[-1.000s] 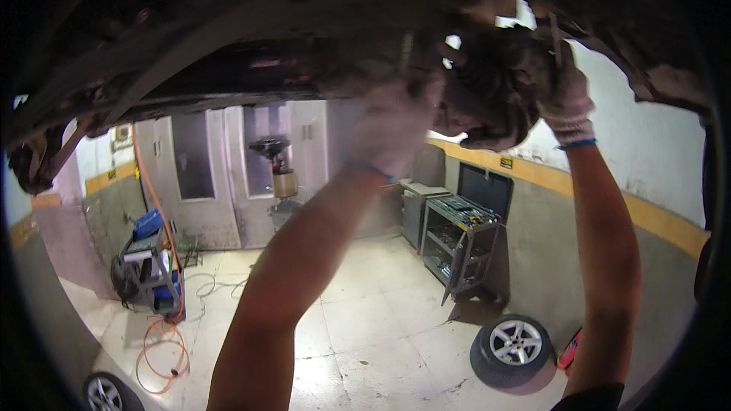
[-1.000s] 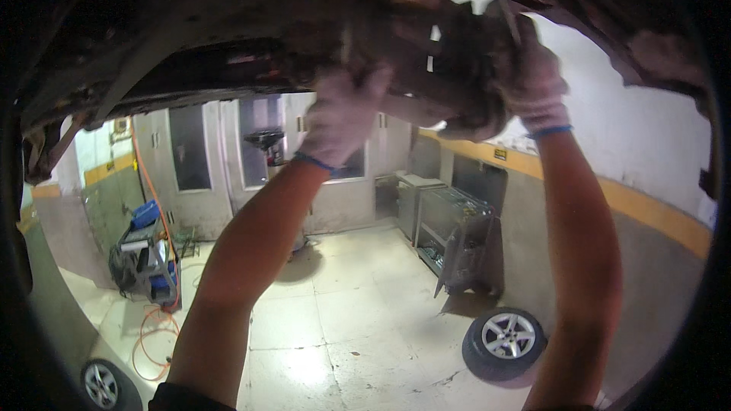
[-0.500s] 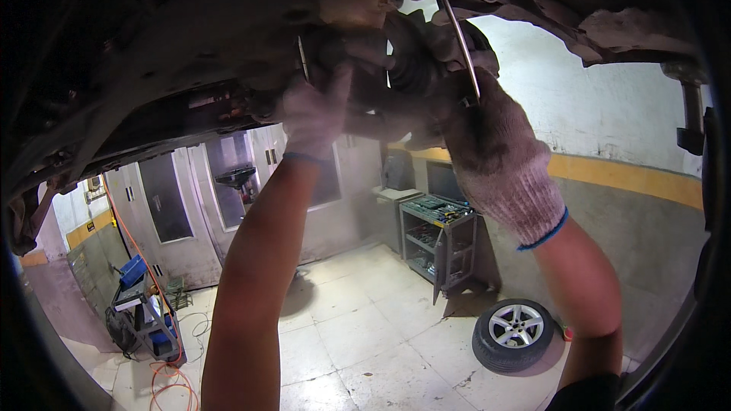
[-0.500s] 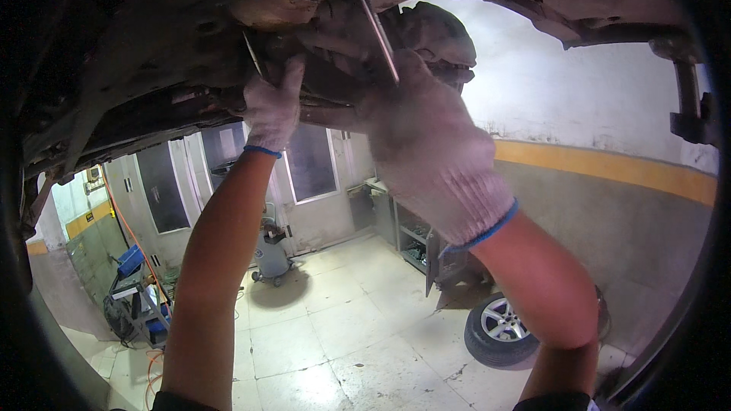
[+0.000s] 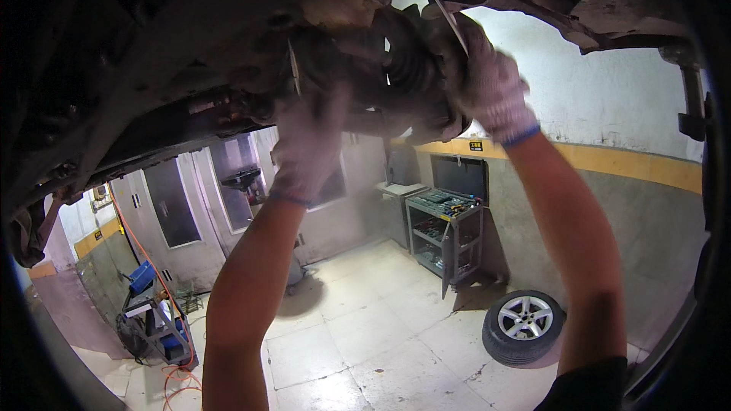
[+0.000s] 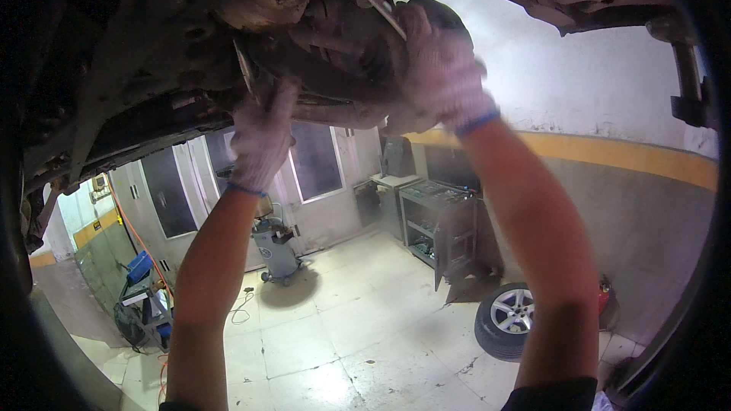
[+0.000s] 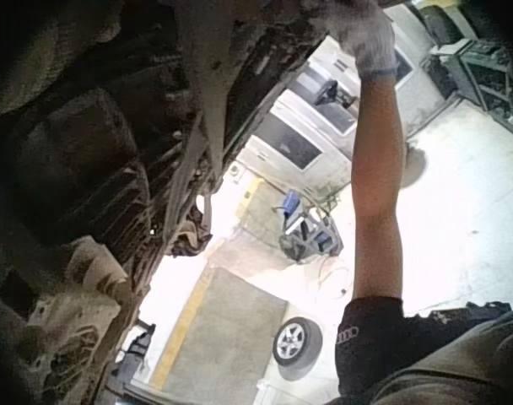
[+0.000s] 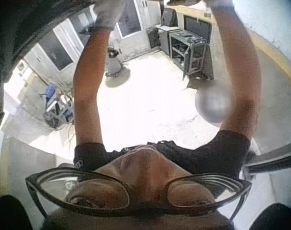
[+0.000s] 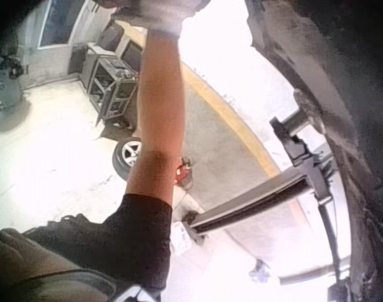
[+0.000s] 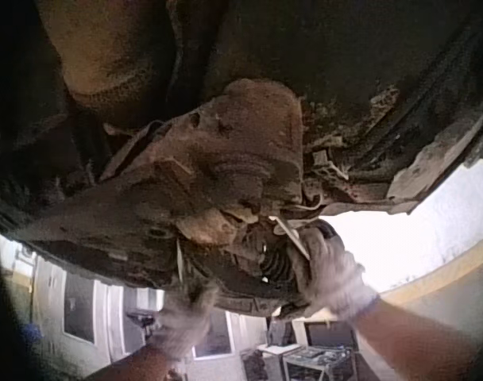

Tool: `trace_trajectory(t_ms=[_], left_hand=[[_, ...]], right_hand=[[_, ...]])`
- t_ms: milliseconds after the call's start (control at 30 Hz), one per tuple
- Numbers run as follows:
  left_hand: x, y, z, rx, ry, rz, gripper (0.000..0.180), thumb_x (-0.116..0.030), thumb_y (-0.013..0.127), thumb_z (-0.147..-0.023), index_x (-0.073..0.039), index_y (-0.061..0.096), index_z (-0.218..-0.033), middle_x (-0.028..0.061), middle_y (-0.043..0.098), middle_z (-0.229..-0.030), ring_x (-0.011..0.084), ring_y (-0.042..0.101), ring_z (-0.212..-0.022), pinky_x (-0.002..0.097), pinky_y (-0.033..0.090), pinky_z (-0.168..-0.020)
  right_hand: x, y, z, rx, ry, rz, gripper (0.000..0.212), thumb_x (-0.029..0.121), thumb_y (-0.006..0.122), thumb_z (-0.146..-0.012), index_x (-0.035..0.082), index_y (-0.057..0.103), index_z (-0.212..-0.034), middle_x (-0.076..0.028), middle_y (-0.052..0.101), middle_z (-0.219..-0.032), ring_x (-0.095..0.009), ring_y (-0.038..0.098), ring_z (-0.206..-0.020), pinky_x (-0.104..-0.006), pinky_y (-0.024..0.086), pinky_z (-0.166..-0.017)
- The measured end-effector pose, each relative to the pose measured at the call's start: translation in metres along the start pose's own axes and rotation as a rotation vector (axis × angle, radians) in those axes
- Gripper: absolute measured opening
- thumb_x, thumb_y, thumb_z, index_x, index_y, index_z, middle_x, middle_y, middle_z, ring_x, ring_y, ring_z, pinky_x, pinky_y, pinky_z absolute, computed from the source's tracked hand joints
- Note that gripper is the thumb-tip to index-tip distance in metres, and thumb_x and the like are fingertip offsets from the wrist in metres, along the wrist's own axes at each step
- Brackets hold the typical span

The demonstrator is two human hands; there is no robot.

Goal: The person uses a wrench to loosen and remove bolts from the underside of a car's suspension system. After removing the bolts, the person walks to a tool cart and places the wrench back in the toolbox.

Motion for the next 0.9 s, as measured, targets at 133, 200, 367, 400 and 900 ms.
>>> trace_trajectory(t_ms=[133,200,367,400,900], left_hand=[[0.009,-0.011,0.008,0.063,-0.122,-0.003,0.059,-0.052,0.07,-0.092,-0.001,0.065,-0.121,0.0139,0.073,-0.094,0.022,0.072,-0.09,0.0353,0.059,-0.072],[0.008,-0.013,0.01,0.079,-0.11,0.005,0.059,-0.052,0.071,-0.092,0.0,0.066,-0.12,0.0121,0.073,-0.096,0.0217,0.071,-0.09,0.0365,0.058,-0.076],[0.004,-0.003,-0.001,0.018,0.013,0.058,0.058,-0.052,0.071,-0.092,0.002,0.068,-0.114,0.015,0.073,-0.099,0.0266,0.071,-0.093,0.0407,0.054,-0.089],[0.006,0.0,-0.003,0.008,-0.027,0.0,0.058,-0.052,0.071,-0.092,0.002,0.069,-0.114,0.0168,0.073,-0.101,0.0287,0.071,-0.095,0.0415,0.053,-0.091],[-0.008,0.009,-0.004,-0.033,0.042,0.13,0.072,-0.06,0.068,-0.092,0.004,0.063,-0.126,0.0201,0.071,-0.118,0.0374,0.069,-0.106,0.0472,0.053,-0.095]], right_hand=[[-0.038,0.034,-0.008,-0.115,-0.051,-0.011,0.034,0.029,0.063,-0.096,0.011,0.056,-0.125,-0.022,0.071,-0.091,-0.041,0.071,-0.083,-0.0477,0.058,-0.073],[-0.043,0.043,-0.002,-0.099,-0.006,-0.066,0.035,0.03,0.062,-0.096,0.011,0.056,-0.126,-0.022,0.072,-0.091,-0.041,0.071,-0.085,-0.0488,0.058,-0.074],[-0.009,0.017,0.019,0.011,0.07,-0.14,0.043,0.029,0.06,-0.098,0.01,0.051,-0.135,-0.023,0.072,-0.095,-0.046,0.07,-0.089,-0.0545,0.057,-0.079],[-0.001,0.007,0.024,0.076,0.107,-0.212,0.042,0.026,0.06,-0.098,0.008,0.051,-0.135,-0.023,0.071,-0.099,-0.046,0.069,-0.093,-0.0527,0.057,-0.081],[0.006,0.002,0.034,0.327,0.322,-0.132,0.035,0.025,0.059,-0.096,0.011,0.052,-0.127,-0.02,0.071,-0.092,-0.041,0.071,-0.092,-0.0521,0.058,-0.079]])
Point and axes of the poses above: each hand's wrist, its own z-axis away from the middle knuckle, its own y-axis out of the palm, x = y × z, the point moved 4 cm from there along -z, towards the middle knuckle
